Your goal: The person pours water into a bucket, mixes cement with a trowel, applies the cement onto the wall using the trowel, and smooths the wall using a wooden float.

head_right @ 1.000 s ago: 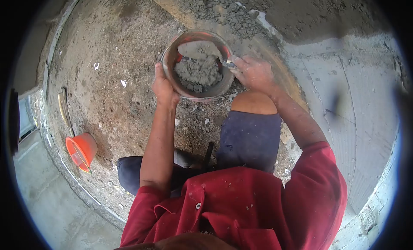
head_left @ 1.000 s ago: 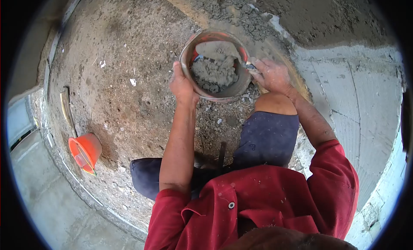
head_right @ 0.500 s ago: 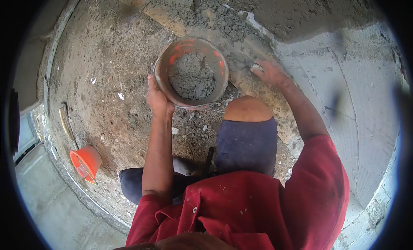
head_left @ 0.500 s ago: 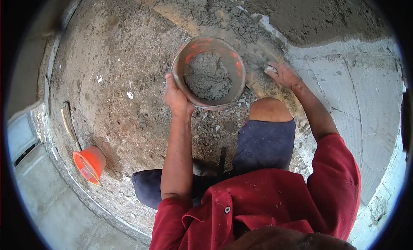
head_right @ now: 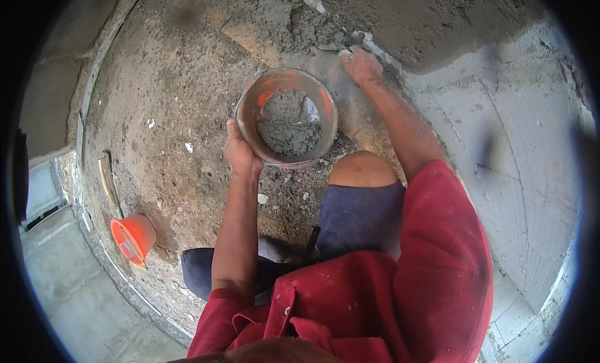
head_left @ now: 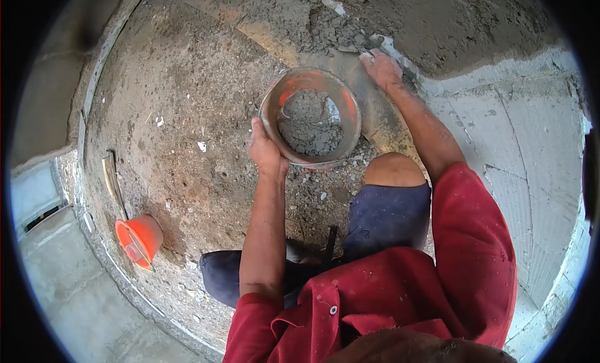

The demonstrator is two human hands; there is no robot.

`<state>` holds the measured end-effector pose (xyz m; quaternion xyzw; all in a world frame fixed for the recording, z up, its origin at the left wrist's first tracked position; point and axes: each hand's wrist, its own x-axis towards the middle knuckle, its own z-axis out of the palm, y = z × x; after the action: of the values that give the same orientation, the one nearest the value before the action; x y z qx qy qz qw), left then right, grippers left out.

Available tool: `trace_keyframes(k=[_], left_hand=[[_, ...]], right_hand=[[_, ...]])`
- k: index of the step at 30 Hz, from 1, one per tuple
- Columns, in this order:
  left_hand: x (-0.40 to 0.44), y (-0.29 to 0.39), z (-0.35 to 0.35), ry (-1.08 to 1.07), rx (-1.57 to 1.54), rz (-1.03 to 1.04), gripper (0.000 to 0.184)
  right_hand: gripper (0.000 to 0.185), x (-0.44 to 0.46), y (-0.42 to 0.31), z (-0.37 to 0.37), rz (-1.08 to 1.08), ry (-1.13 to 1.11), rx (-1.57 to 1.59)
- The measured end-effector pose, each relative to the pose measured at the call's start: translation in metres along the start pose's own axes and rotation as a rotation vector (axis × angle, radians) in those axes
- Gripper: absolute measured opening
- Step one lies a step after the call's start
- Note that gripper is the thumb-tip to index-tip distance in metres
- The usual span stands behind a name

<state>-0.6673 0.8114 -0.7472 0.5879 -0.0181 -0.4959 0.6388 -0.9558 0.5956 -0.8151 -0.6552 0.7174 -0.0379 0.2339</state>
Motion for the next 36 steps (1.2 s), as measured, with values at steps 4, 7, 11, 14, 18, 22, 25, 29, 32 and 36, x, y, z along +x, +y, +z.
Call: trace_keyframes(k=[4,7,11,14,18,22,25,29,32,36], left_hand=[[0.000,-0.001,0.003,-0.003,-0.003,0.000,0.050],[0.000,0.000,0.004,-0.020,-0.008,-0.003,0.051],[0.004,-0.005,0.000,-0.055,-0.064,-0.034,0.053],[-0.006,0.002,0.007,-0.055,-0.077,-0.058,0.052],[-0.004,0.000,0.001,-0.028,-0.044,-0.012,0.051],[-0.003,0.000,0.002,0.004,-0.026,-0.016,0.051],[-0.004,0.001,0.004,0.041,-0.012,-0.017,0.050],[-0.008,0.005,0.010,0.065,-0.006,-0.036,0.049],[-0.005,0.001,0.006,0.041,-0.026,-0.024,0.049],[-0.007,0.003,0.010,0.037,-0.025,-0.014,0.048]], right_hand=[[0.052,-0.056,-0.004,-0.047,-0.166,0.104,-0.005],[0.044,-0.105,-0.003,-0.066,-0.367,0.191,0.007],[0.040,-0.171,0.000,-0.071,-0.617,0.135,-0.112],[0.039,-0.195,0.012,-0.061,-0.566,0.087,-0.138],[0.040,-0.182,0.092,-0.027,-0.274,0.150,0.056],[0.045,-0.193,0.175,-0.040,-0.178,0.014,-0.044],[0.048,-0.225,0.227,-0.046,-0.045,0.046,0.008],[0.051,-0.234,0.254,-0.048,0.037,0.061,-0.056],[0.053,-0.185,0.206,-0.038,0.074,0.027,-0.131],[0.054,-0.074,0.110,-0.011,0.005,0.021,-0.099]])
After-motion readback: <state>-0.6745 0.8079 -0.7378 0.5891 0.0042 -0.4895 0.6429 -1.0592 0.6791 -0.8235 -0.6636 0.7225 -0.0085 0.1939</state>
